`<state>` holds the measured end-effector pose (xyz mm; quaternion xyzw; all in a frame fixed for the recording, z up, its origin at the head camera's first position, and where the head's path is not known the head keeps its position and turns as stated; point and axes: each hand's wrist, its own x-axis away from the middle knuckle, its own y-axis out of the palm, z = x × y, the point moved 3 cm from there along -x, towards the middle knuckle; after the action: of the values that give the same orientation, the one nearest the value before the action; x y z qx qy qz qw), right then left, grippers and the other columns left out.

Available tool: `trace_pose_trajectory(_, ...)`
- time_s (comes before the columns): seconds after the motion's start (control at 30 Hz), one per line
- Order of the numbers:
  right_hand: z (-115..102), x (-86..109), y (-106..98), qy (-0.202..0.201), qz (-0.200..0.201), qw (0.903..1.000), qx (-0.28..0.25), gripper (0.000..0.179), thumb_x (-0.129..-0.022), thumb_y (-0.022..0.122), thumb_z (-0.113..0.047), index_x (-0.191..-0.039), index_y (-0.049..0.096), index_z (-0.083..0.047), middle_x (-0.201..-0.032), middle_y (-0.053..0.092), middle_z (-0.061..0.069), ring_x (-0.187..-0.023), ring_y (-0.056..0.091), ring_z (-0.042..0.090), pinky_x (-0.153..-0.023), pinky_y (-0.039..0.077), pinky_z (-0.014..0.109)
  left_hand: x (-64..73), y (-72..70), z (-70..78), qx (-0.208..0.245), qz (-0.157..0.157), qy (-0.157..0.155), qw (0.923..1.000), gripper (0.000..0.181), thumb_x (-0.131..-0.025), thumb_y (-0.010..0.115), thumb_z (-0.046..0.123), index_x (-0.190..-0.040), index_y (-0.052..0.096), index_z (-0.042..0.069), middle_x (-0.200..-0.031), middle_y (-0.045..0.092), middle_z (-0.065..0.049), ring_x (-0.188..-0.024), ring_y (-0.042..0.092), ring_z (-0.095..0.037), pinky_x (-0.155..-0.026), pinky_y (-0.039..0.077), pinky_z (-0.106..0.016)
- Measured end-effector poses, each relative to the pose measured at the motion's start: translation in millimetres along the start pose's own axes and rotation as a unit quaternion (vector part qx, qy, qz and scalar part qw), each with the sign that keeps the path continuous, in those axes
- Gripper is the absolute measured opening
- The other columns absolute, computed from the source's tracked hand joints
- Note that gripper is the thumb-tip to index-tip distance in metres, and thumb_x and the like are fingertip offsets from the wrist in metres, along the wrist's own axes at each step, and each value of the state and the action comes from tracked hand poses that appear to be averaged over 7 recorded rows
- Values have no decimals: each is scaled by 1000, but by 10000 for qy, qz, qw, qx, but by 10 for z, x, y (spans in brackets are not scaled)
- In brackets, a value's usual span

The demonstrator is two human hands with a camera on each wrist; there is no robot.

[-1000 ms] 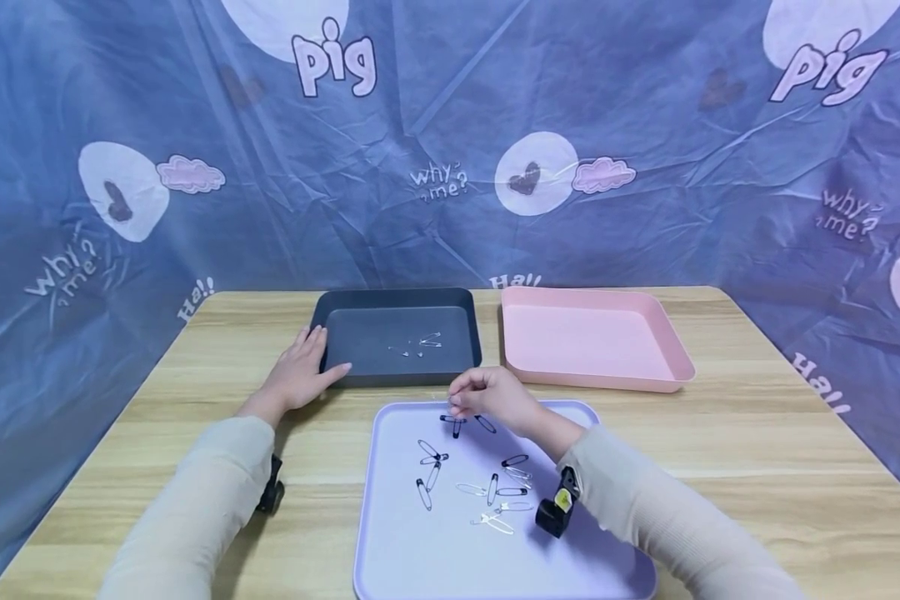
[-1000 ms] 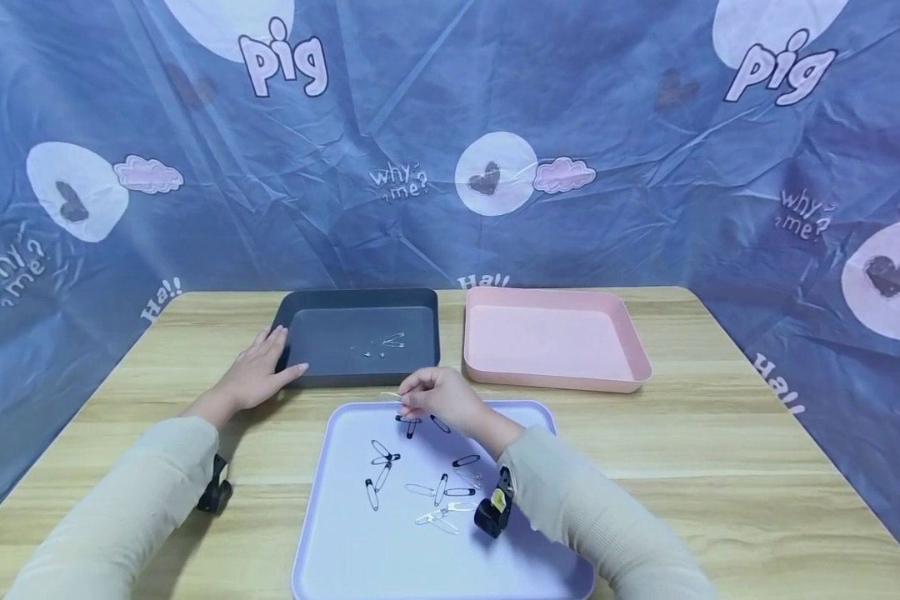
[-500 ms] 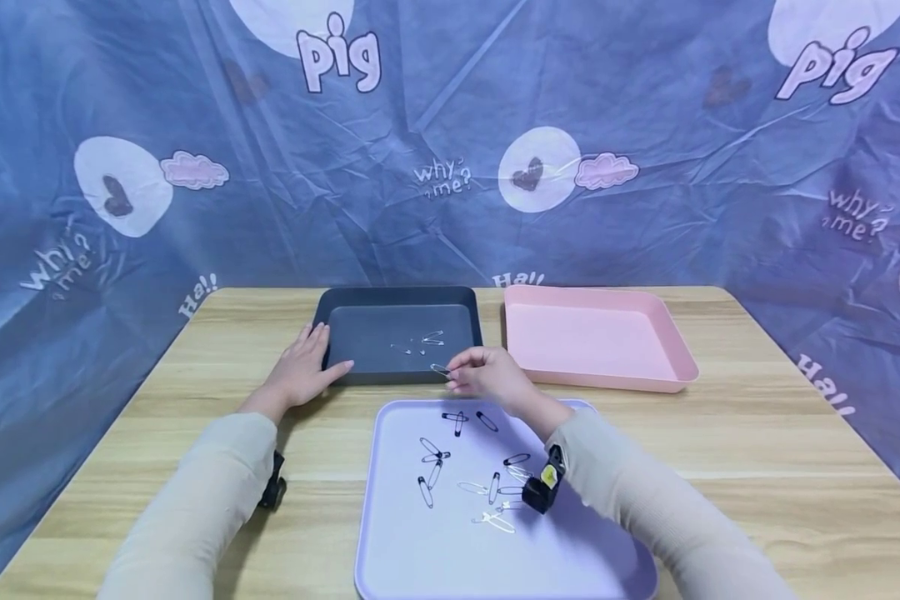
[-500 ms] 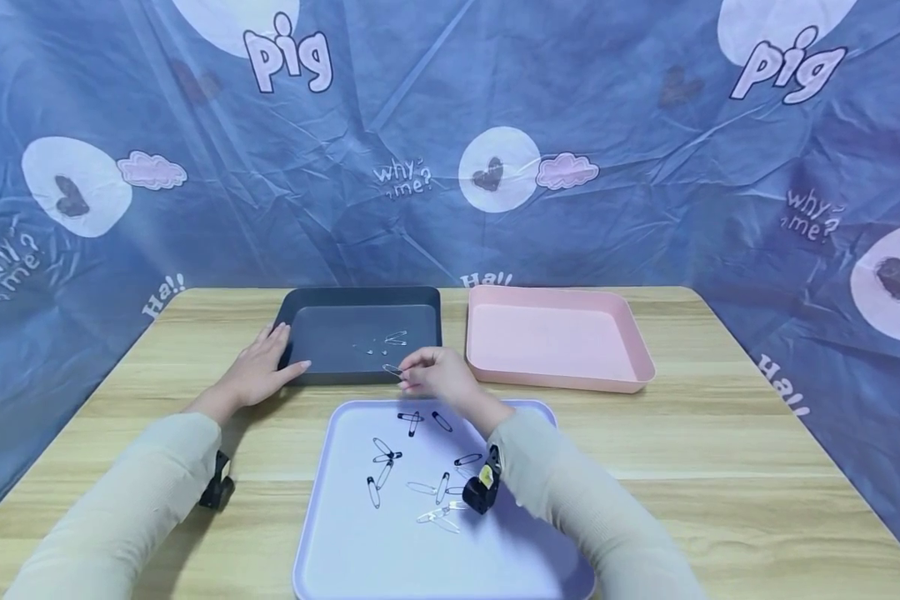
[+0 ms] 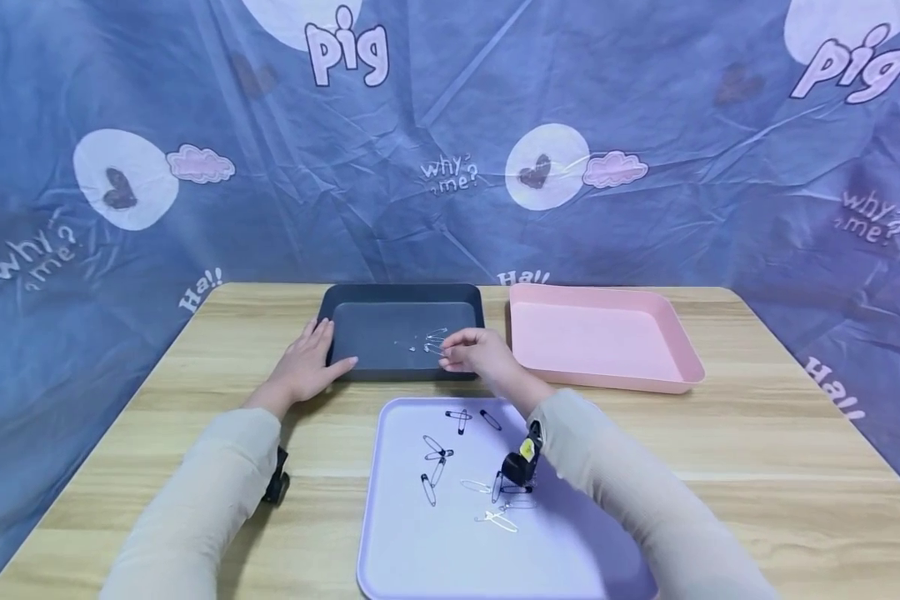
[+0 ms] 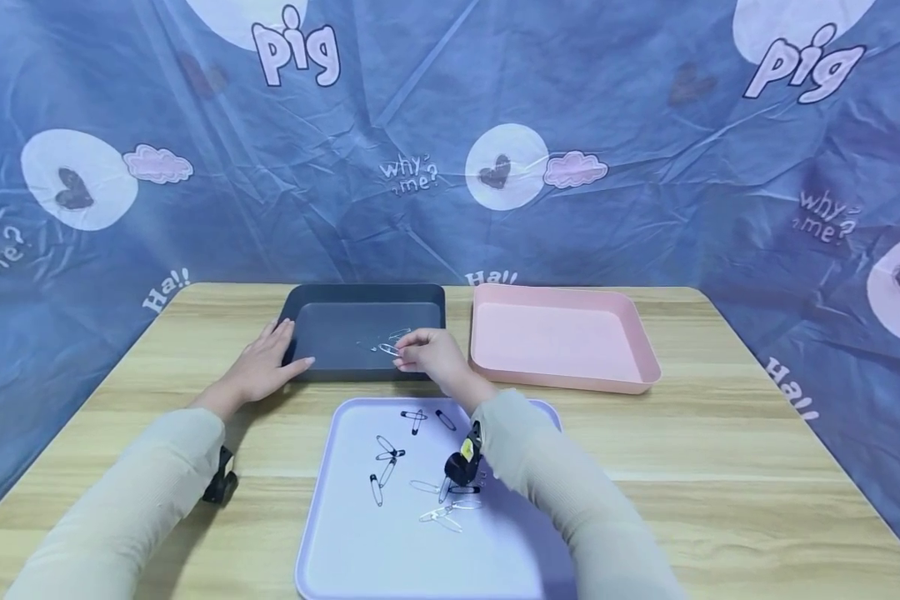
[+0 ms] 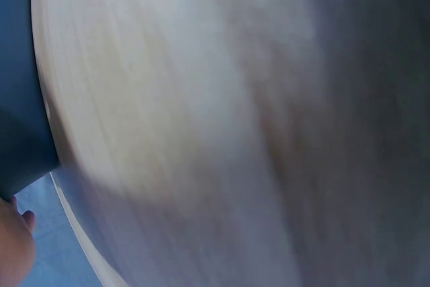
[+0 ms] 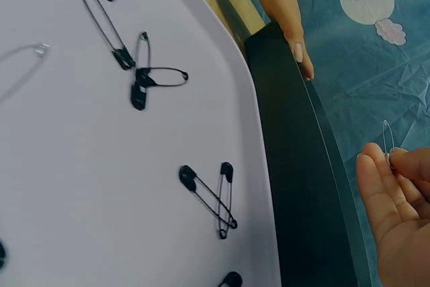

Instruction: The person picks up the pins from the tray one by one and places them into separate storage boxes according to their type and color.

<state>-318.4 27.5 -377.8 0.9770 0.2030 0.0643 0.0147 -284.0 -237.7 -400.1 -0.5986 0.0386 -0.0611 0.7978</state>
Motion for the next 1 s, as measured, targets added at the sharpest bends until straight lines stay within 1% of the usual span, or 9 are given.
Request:
trace_pose_trajectory(0.07,-23,-44,-3,6,50,10000,-32,21,-79,49,14,-100,51,19,-88,58,25,-69,62,21,-72,48,34,-7,-7,2,10,9,15,10000,87,-83,28,62,-137,6,-4,-142,4,-19,-128,-5,-31,-100,6,-49)
trace_pose_trajectory(0.2,-69,-139,-6,33,178,9998,5,20,-79,48,14,-99,52,17,-97,54,32,-68,61,19,-73,47,36,-22,-19,-1,-16,8,14,10000,89,-82,26,63,-137,6,-4,-142,4,-20,-128,-5,-31,-99,6,-50)
trace_pose_trajectory(0.3,-87,-218,6,41,249,9997,33,19,-80,48,14,-98,53,16,-101,51,34,-65,61,17,-74,47,36,-25,-26,6,-10,-9,-7,10000,88,-83,27,62,-136,6,-4,-141,4,-20,-128,-5,-32,-99,6,-50)
trace_pose_trajectory(0.4,-85,-287,24,11,284,9995,100,18,-80,48,13,-97,54,16,-99,53,34,-63,60,16,-71,48,34,-22,-23,12,-17,-30,-14,10000,88,-83,28,61,-136,6,-5,-141,4,-20,-128,-5,-32,-99,5,-50)
trace_pose_trajectory(0.53,-85,-356,49,-56,314,9993,215,18,-80,48,12,-97,54,16,-94,55,31,-66,61,19,-68,49,30,-22,-19,13,-23,-14,-21,10000,88,-83,28,61,-136,6,-5,-141,4,-20,-128,-5,-32,-100,6,-49)
trace_pose_trajectory(0.67,-89,-429,61,-135,370,9989,257,20,-81,46,12,-99,52,18,-93,55,29,-66,60,20,-68,49,30,-25,-28,12,8,5,-43,10000,87,-84,29,61,-136,6,-5,-141,4,-20,-128,-5,-32,-100,6,-49)
trace_pose_trajectory(0.83,-66,-532,65,-52,460,9988,176,21,-80,46,13,-99,51,20,-96,54,32,-61,59,15,-69,49,31,-31,-26,7,-15,-15,-79,10000,88,-83,28,62,-137,6,-4,-142,4,-19,-128,-6,-31,-100,5,-49)
trace_pose_trajectory(0.93,-59,-579,69,52,489,9987,95,21,-80,47,13,-99,52,20,-96,54,33,-60,59,16,-70,49,33,-39,-21,9,-9,11,-70,10000,88,-82,27,63,-137,7,-4,-142,5,-19,-128,-5,-31,-100,5,-49)
trace_pose_trajectory(1.0,-50,-609,75,23,503,9987,102,19,-80,47,13,-96,53,20,-91,56,30,-60,59,17,-69,49,32,-42,-18,11,-30,17,-60,10000,89,-82,26,64,-137,7,-4,-142,5,-19,-128,-5,-31,-100,6,-49)
